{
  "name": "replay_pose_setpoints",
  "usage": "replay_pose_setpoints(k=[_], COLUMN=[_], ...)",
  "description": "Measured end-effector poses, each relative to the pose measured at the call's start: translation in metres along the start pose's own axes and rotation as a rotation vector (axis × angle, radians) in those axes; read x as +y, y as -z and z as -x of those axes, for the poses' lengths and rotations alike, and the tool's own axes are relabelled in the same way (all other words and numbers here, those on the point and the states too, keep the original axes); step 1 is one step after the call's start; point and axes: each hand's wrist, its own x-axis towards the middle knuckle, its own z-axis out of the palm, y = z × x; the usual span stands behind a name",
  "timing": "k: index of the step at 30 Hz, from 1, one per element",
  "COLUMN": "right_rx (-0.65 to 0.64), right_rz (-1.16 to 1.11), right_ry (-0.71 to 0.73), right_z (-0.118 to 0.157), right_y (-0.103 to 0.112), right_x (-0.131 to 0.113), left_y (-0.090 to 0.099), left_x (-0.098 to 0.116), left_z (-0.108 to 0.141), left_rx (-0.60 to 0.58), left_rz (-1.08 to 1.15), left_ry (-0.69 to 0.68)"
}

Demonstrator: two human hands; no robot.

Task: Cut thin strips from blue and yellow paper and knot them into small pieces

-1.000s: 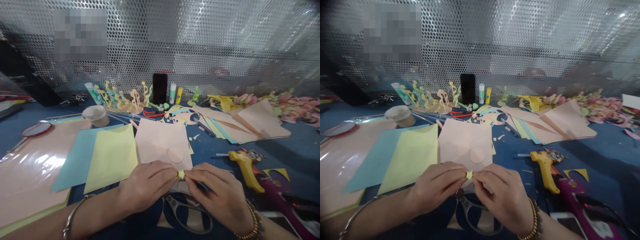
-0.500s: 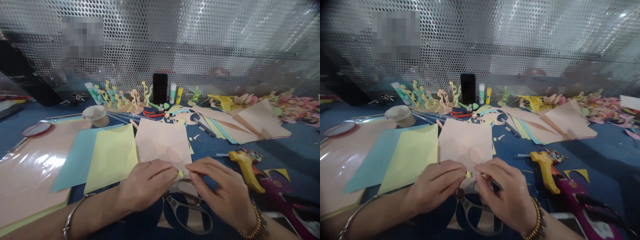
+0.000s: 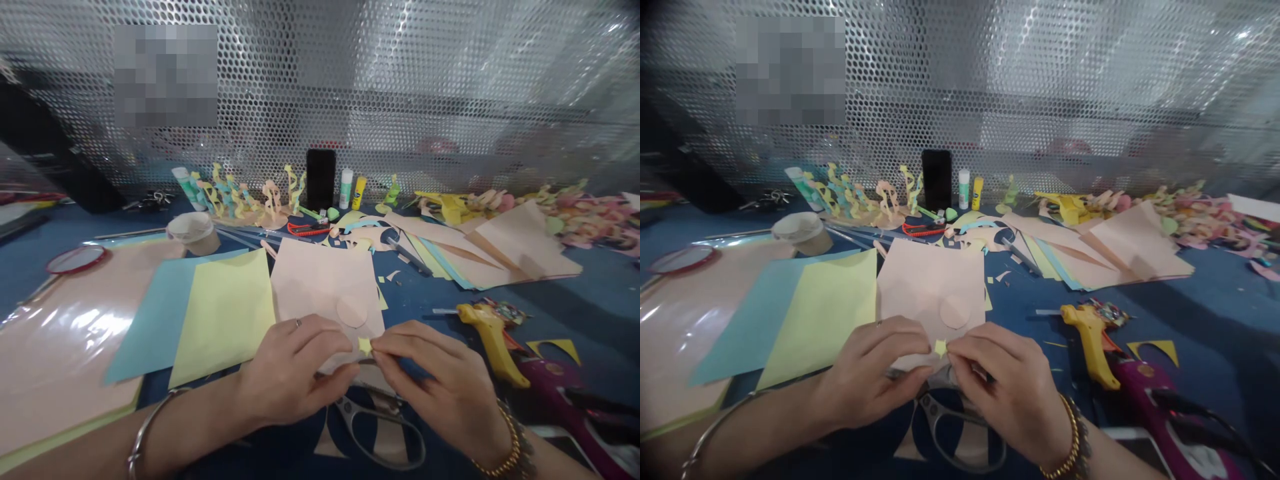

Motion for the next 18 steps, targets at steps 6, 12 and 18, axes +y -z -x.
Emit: replay_pose_setpoints(k=[6,12,18], right_rx=[-0.02,-0.04,-0.065], right_rz=[0.06,0.042,-0.015], right_ry=[0.037,0.028,-0.007], right_z=[0.0023,0.0041,0.006], right_y=[-0.0035,-0.0039,-0.0048], right_x=[-0.0004,-0.0006,0.0005], left_y=[-0.0008,-0.0014,-0.0006], left_x=[-0.0001,-0.002,-0.0006], left_z=[0.0019,0.0015,0.0005], left_rx=[-0.031,0.007,-0.012], left_rz=[-0.105,-0.16,-0.132], left_ry=[-0.089,-0.169,-0.07])
